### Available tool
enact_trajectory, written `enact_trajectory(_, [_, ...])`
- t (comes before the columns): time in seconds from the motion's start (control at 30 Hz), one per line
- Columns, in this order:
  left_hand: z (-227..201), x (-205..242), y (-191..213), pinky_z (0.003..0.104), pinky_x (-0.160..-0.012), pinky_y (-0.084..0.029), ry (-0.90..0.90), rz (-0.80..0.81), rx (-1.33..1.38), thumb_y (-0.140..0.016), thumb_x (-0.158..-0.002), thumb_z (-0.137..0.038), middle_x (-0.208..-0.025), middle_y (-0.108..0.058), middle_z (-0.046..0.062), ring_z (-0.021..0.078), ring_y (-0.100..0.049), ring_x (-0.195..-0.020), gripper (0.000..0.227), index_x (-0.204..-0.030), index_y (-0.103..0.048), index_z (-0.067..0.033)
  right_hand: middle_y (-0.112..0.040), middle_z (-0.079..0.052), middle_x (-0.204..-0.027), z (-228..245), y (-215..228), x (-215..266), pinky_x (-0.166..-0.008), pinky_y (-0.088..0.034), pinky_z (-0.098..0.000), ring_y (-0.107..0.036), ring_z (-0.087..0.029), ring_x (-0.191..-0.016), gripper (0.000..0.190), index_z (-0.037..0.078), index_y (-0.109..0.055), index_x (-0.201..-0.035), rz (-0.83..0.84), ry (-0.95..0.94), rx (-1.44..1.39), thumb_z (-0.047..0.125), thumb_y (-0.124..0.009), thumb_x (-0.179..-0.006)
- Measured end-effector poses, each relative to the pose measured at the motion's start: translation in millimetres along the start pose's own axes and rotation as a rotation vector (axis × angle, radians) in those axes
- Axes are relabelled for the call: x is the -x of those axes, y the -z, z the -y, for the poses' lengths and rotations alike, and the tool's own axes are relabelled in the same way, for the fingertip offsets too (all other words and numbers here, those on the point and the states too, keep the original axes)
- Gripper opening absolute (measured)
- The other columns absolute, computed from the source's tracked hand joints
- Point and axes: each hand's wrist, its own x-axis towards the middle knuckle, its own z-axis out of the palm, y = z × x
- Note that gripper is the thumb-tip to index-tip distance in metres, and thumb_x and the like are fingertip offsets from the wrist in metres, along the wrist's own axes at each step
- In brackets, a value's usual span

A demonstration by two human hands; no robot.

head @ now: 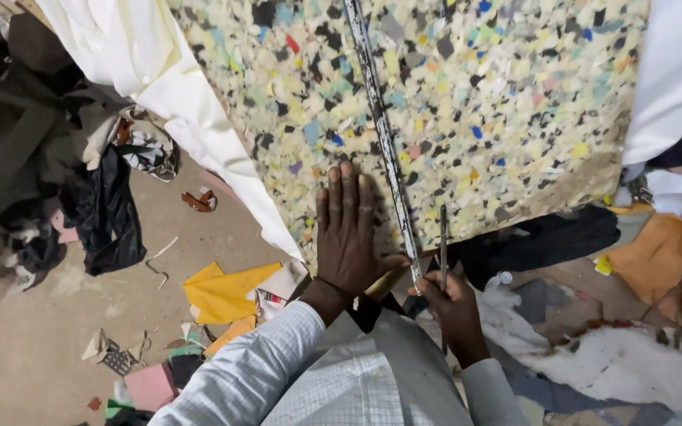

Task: The person measures a piece of multicolored speckled fabric using a tape measure and a metal ruler, marking it with a pen. They then use a utility knife to cut the fabric along the marked line. The person also measures a wooden plank and a dark foam sheet.

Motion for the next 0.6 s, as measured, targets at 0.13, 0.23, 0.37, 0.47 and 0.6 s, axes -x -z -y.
enact_trajectory(0.13, [-9.6, 1.8, -0.5, 0.063, -0.145, 0.005, 0.066, 0.012, -0.096, -0.105, -0.055, -0.085, -0.194, -0.006, 0.032, 0.0515, -0.001, -0.18, 0.182, -0.187, -0.014, 0.0006, -0.088, -0.023, -0.09, 2.3, 0.9, 5.4, -0.046, -0.033, -0.0253, -0.044, -0.006, -0.046, 0.025, -0.003, -0.073, -0.113, -0.053, 0.039, -0.117, 0.018, -0.085, -0.106])
enact_trajectory(0.23, [-12.3, -0.7, 4.6, 0.063, -0.146, 0.003, 0.08, 0.035, -0.092, -0.111, -0.061, -0.073, -0.195, -0.005, 0.03, 0.0497, -0.001, -0.181, 0.177, -0.188, -0.012, -0.0015, -0.089, -0.02, -0.097, -16.8, 9.1, -5.8, -0.049, -0.029, -0.0239, -0.044, -0.003, -0.05, 0.028, -0.002, -0.072, -0.12, -0.058, 0.075, -0.131, 0.022, -0.083, -0.109])
enact_trajectory(0.37, [-14.0, -0.9, 3.6, 0.064, -0.146, 0.003, 0.067, 0.046, -0.104, -0.11, -0.063, -0.07, -0.195, -0.003, 0.029, 0.0503, 0.0, -0.181, 0.173, -0.188, -0.012, -0.0001, -0.088, -0.021, -0.094, -51.0, 11.2, -27.7, -0.049, -0.031, -0.0241, -0.047, -0.004, -0.049, 0.029, -0.001, -0.073, -0.119, -0.066, 0.109, -0.153, 0.023, -0.084, -0.109])
enact_trajectory(0.47, [-13.8, -1.2, -1.3, 0.065, -0.146, 0.004, 0.075, 0.061, -0.1, -0.11, -0.065, -0.066, -0.196, -0.001, 0.028, 0.0498, 0.003, -0.181, 0.171, -0.188, -0.011, -0.0004, -0.088, -0.012, -0.092, -69.6, 11.8, -38.1, -0.058, -0.03, -0.0215, -0.052, -0.003, -0.063, 0.024, 0.006, -0.077, -0.118, -0.09, 0.169, -0.084, 0.026, -0.085, -0.107])
enact_trajectory(0.6, [-15.5, -3.0, -0.1, 0.064, -0.146, 0.005, 0.082, 0.093, -0.137, -0.106, -0.069, -0.065, -0.196, -0.001, 0.028, 0.049, 0.004, -0.181, 0.165, -0.188, -0.011, -0.0005, -0.089, -0.014, -0.1, -89.4, 17.6, -51.4, -0.066, -0.035, -0.0265, -0.064, -0.01, -0.076, 0.032, 0.006, -0.075, -0.122, -0.109, 0.185, -0.03, 0.032, -0.086, -0.108])
